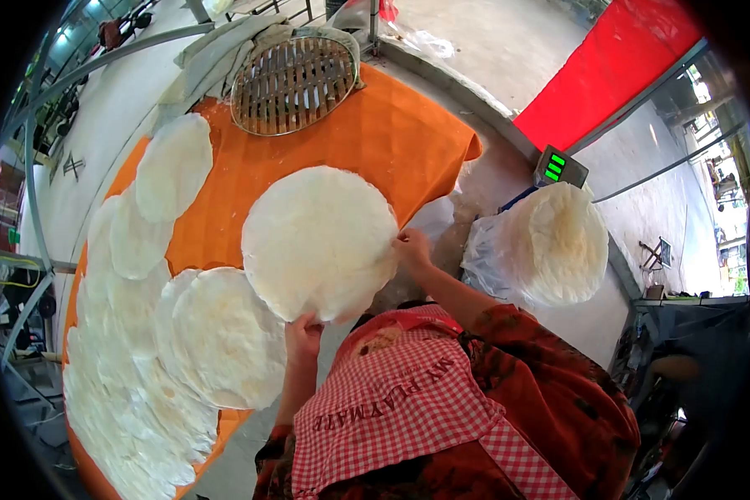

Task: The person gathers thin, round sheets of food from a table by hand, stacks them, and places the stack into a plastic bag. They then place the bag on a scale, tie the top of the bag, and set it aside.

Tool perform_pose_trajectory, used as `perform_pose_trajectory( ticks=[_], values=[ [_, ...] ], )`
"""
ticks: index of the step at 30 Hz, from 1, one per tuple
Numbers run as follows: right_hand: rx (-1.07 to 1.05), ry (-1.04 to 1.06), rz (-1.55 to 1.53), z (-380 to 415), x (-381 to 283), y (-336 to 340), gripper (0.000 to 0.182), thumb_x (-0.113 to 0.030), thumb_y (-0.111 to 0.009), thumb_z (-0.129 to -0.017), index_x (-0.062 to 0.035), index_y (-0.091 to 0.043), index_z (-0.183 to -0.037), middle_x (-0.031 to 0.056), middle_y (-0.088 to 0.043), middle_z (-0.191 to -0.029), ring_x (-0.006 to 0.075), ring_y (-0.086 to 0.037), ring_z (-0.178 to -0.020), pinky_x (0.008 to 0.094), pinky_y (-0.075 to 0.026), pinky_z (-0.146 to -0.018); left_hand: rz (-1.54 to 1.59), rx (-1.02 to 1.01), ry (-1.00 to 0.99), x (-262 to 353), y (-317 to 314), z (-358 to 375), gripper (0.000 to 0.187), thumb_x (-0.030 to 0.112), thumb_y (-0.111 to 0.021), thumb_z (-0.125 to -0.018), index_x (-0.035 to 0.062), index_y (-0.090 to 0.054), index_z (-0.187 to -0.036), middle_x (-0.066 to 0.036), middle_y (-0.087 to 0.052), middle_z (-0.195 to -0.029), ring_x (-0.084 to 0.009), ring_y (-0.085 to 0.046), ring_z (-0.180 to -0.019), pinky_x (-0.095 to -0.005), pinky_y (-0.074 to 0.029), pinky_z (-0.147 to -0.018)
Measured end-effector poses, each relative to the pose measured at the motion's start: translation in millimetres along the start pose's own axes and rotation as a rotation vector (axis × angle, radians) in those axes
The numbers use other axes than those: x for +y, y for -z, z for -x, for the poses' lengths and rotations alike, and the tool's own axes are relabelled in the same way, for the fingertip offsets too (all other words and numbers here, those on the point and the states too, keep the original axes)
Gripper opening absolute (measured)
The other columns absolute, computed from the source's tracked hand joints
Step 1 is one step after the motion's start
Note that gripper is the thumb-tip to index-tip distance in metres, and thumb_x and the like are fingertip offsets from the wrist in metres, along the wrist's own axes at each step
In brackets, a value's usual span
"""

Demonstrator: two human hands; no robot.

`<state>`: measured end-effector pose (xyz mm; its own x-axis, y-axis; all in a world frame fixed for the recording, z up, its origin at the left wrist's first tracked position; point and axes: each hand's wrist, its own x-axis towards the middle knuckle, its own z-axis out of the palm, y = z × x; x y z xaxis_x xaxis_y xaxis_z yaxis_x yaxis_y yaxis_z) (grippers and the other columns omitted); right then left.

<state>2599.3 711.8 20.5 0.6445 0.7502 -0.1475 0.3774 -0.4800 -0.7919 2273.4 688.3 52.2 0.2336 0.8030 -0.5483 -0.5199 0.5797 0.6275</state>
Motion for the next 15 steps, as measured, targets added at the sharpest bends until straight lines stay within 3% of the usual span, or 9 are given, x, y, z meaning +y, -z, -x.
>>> perform_pose_trajectory(
  ticks=[3,5,6,7,8,9,11,15],
  values=[
    [-0.083,-0.237,-0.119,12.7,-46.5,20.8,0.019,-0.019,-0.067,-0.074,-0.0008,-0.064,-0.079,0.0132,-0.065,-0.071,0.0268,-0.064,-0.069,0.0366,-0.05,-0.064,0.053,-0.023,0.066,9.6,-5.2,7.1,0.028,0.003,-0.054,-0.081,-0.0023,-0.057,-0.108,-0.013,-0.06,-0.103,-0.0264,-0.059,-0.092,-0.0416,-0.05,-0.078],
    [-0.222,-0.41,-0.419,4.2,-18.5,-1.4,0.019,-0.017,-0.068,-0.071,-0.0005,-0.064,-0.079,0.0118,-0.065,-0.068,0.0245,-0.064,-0.068,0.0368,-0.05,-0.061,-0.118,-0.09,-0.003,-2.0,38.2,-7.5,0.024,0.005,-0.053,-0.081,-0.0035,-0.058,-0.104,-0.014,-0.06,-0.103,-0.0253,-0.058,-0.095,-0.0427,-0.049,-0.08],
    [-0.206,-0.367,-0.401,6.8,-19.8,-0.6,0.014,-0.014,-0.065,-0.074,-0.002,-0.062,-0.079,0.0095,-0.062,-0.069,0.0216,-0.063,-0.068,0.0355,-0.05,-0.058,-0.128,-0.122,-0.005,-1.4,42.8,-12.0,0.023,0.006,-0.052,-0.081,-0.0039,-0.058,-0.102,-0.014,-0.06,-0.103,-0.0249,-0.058,-0.096,-0.0431,-0.049,-0.081],
    [-0.178,-0.333,-0.376,9.7,-22.6,-0.5,0.009,-0.012,-0.061,-0.076,-0.0036,-0.06,-0.08,0.0071,-0.06,-0.069,0.0187,-0.061,-0.067,0.0342,-0.049,-0.054,0.01,-0.129,0.073,23.5,5.7,7.0,0.023,0.007,-0.052,-0.081,-0.004,-0.059,-0.1,-0.014,-0.059,-0.103,-0.0246,-0.058,-0.096,-0.0432,-0.048,-0.083],
    [-0.204,-0.334,-0.636,13.1,-22.6,3.5,0.008,-0.01,-0.062,-0.076,-0.0035,-0.06,-0.079,0.0065,-0.059,-0.07,0.0185,-0.059,-0.064,0.0343,-0.049,-0.053,0.009,-0.118,0.041,39.3,-19.4,20.2,0.024,0.008,-0.052,-0.081,-0.0037,-0.059,-0.101,-0.014,-0.059,-0.103,-0.0249,-0.057,-0.098,-0.0431,-0.048,-0.086],
    [-0.201,-0.314,-0.524,12.7,-31.0,7.1,0.017,-0.009,-0.065,-0.074,-0.0031,-0.058,-0.089,0.0077,-0.059,-0.08,0.0188,-0.058,-0.068,0.0336,-0.049,-0.054,0.008,-0.097,0.004,55.0,-35.1,31.1,0.025,0.009,-0.052,-0.081,-0.0034,-0.059,-0.102,-0.014,-0.059,-0.104,-0.0253,-0.057,-0.099,-0.0429,-0.047,-0.089],
    [-0.192,-0.39,-0.647,21.8,-74.9,35.6,0.035,-0.007,-0.065,-0.072,-0.0042,-0.053,-0.105,0.0091,-0.059,-0.093,0.0195,-0.058,-0.076,0.0336,-0.049,-0.056,-0.113,-0.099,-0.011,85.4,-48.4,32.7,0.033,0.008,-0.053,-0.079,-0.0032,-0.057,-0.11,-0.014,-0.058,-0.112,-0.0267,-0.056,-0.105,-0.043,-0.045,-0.094],
    [-0.305,-0.279,-0.797,14.3,-97.4,73.9,0.048,-0.007,-0.065,-0.072,-0.0065,-0.046,-0.116,0.009,-0.056,-0.099,0.0204,-0.058,-0.08,0.0342,-0.049,-0.059,-0.181,-0.083,-0.108,119.4,-101.6,35.1,0.043,0.01,-0.056,-0.077,-0.0031,-0.054,-0.117,-0.014,-0.058,-0.116,-0.0276,-0.056,-0.108,-0.0413,-0.046,-0.093]
  ],
)
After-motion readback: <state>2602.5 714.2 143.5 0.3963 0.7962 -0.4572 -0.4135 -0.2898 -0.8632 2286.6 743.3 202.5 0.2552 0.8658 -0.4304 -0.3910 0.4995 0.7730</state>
